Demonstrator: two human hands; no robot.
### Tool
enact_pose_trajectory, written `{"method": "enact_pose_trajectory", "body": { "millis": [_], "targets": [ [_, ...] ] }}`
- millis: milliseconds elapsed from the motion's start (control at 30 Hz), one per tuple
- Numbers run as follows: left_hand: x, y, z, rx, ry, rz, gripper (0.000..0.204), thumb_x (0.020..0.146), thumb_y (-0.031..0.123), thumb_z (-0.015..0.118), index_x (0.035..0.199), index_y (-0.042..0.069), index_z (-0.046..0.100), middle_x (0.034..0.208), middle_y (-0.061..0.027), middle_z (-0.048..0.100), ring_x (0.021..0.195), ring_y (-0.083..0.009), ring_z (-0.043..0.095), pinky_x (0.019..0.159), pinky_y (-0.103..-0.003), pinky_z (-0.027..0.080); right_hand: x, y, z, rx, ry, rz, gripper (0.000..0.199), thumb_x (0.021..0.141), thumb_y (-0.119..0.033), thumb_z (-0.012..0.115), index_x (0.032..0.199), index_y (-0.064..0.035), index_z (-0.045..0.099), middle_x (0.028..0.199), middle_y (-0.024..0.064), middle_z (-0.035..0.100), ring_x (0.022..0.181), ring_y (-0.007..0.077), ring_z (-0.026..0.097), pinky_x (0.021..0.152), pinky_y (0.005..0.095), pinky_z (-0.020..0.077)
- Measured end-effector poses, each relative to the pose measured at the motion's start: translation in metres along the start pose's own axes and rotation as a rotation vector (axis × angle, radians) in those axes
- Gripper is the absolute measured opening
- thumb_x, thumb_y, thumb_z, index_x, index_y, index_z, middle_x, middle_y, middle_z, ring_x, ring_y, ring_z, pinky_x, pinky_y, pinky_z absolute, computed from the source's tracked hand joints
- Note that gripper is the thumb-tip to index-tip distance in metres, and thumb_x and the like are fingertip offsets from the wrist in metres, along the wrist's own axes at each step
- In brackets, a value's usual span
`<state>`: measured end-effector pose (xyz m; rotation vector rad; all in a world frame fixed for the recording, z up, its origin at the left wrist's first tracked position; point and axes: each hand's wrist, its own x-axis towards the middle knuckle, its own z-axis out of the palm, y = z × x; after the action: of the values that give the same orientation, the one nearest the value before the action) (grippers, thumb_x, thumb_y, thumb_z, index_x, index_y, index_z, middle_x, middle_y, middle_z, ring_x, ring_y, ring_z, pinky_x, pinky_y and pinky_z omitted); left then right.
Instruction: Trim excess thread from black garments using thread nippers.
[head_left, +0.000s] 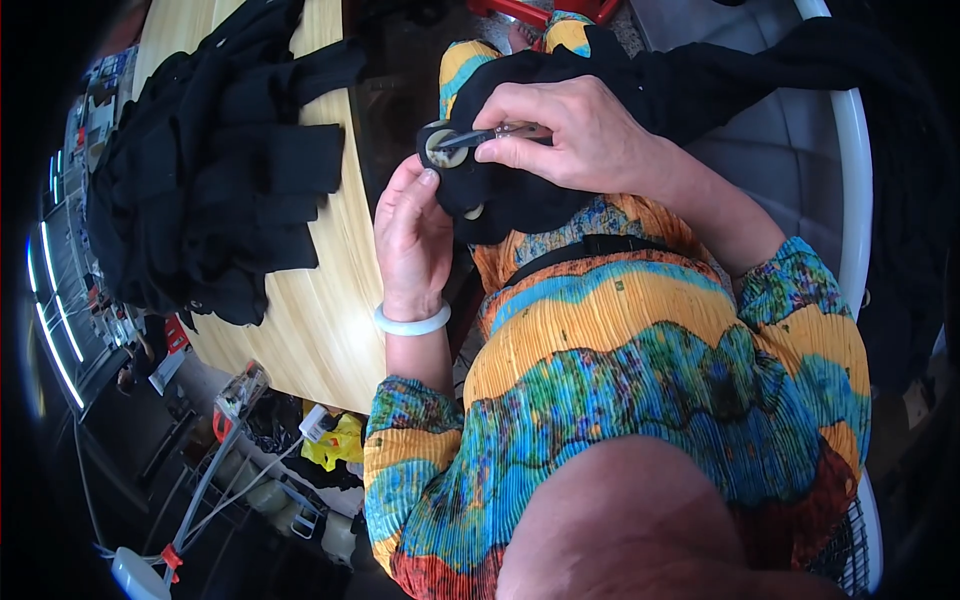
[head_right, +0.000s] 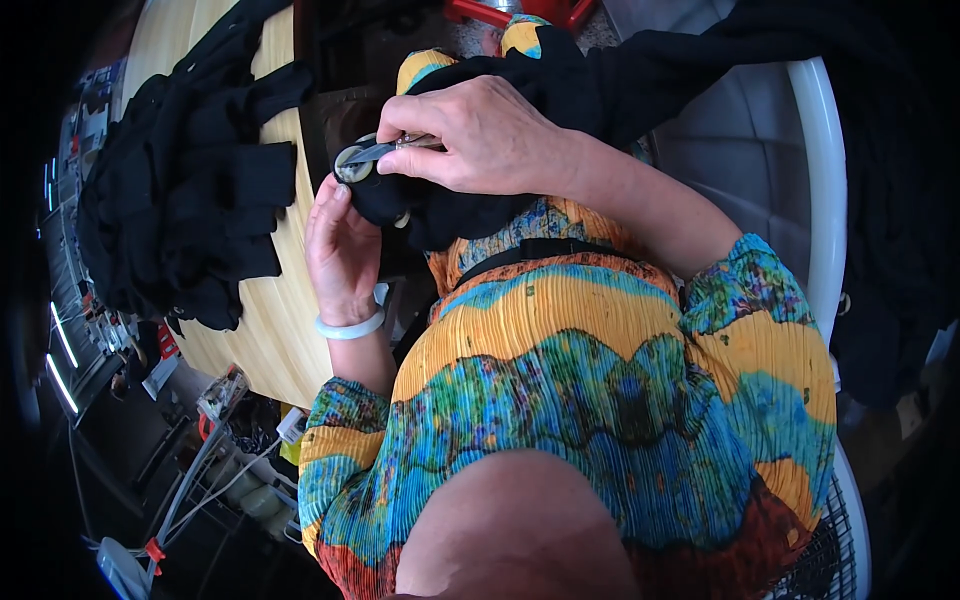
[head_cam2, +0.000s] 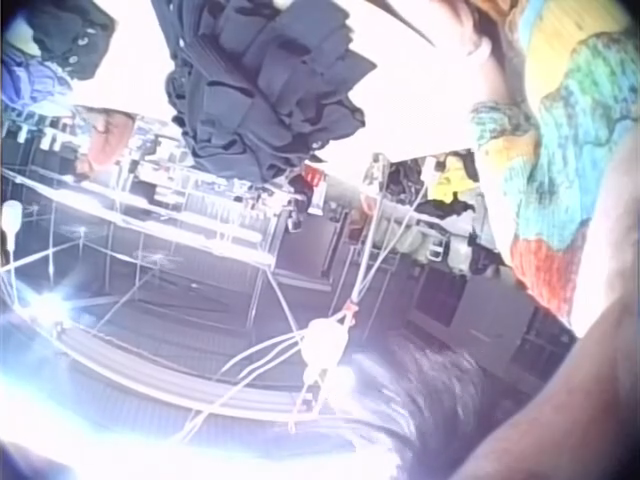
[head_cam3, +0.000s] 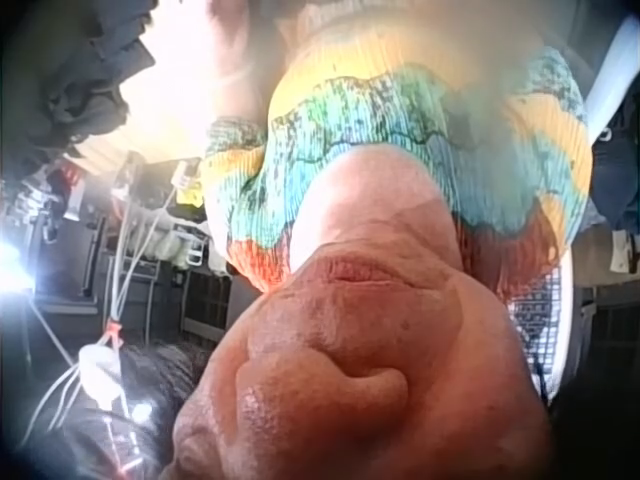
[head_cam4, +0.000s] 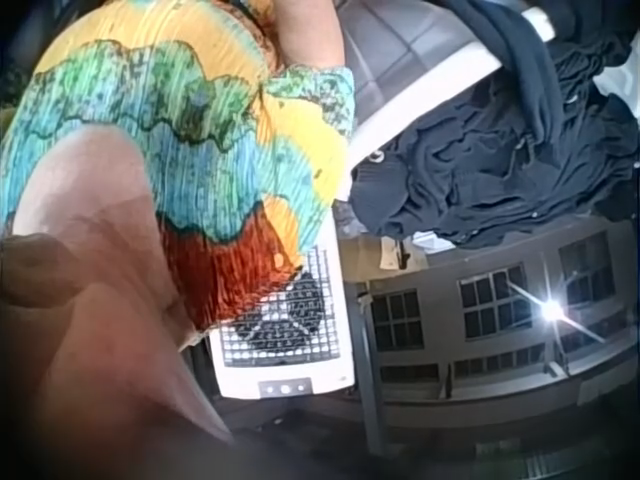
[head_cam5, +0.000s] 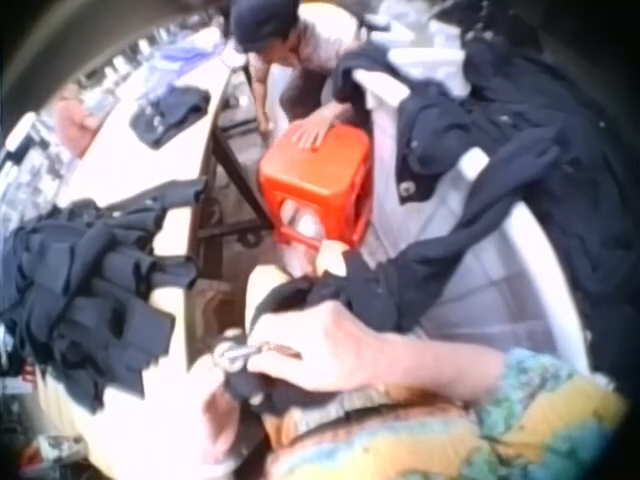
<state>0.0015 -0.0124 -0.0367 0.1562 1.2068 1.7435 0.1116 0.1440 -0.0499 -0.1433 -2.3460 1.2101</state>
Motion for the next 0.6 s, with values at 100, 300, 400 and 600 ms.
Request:
{"method": "enact_pose_trajectory", "body": {
  "millis": [100, 300, 400, 600],
  "targets": [
    [0.001, 0.002, 0.0, -0.063, -0.009, -0.016, 0.023, 0.086, 0.011, 0.046, 0.105, 0.0, 0.051, 0.1, -0.0085, 0.058, 0.093, -0.0151, 0.055, 0.084, -0.028, 0.042, 0.0, -0.002, 0.0, 0.182, 0.055, 0.093, 0.016, 0.076, -0.015, 0.065, 0.085, -0.0043, 0.057, 0.062, 0.0019, 0.056, 0.052, 0.008, 0.051, 0.048, 0.0209, 0.0391],
    [0.002, 0.001, -0.001, -0.103, -0.02, -0.049, 0.024, 0.086, 0.013, 0.045, 0.107, 0.0, 0.049, 0.103, -0.0087, 0.057, 0.095, -0.0163, 0.055, 0.084, -0.03, 0.043, 0.004, 0.002, 0.002, 0.393, 0.102, 0.164, 0.034, 0.074, -0.01, 0.067, 0.102, -0.0037, 0.049, 0.07, -0.0006, 0.054, 0.066, 0.0035, 0.051, 0.06, 0.0169, 0.0415],
    [0.005, 0.001, -0.001, -0.167, 0.02, -0.055, 0.024, 0.086, 0.012, 0.046, 0.107, 0.001, 0.048, 0.103, -0.0087, 0.056, 0.095, -0.0166, 0.055, 0.085, -0.03, 0.043, 0.003, 0.001, 0.006, 0.349, 0.121, 0.11, 0.039, 0.071, -0.009, 0.07, 0.103, -0.004, 0.048, 0.068, -0.0021, 0.05, 0.064, 0.003, 0.048, 0.058, 0.0161, 0.0395],
    [0.007, -0.003, -0.001, -0.192, -0.021, -0.055, 0.02, 0.085, 0.008, 0.047, 0.105, 0.002, 0.049, 0.1, -0.0072, 0.057, 0.093, -0.0161, 0.056, 0.083, -0.029, 0.045, -0.002, -0.003, 0.017, 0.17, 0.113, 0.052, 0.023, 0.069, -0.01, 0.07, 0.086, -0.0046, 0.056, 0.055, -0.001, 0.046, 0.046, 0.0061, 0.042, 0.044, 0.0193, 0.0346]
  ]
}}
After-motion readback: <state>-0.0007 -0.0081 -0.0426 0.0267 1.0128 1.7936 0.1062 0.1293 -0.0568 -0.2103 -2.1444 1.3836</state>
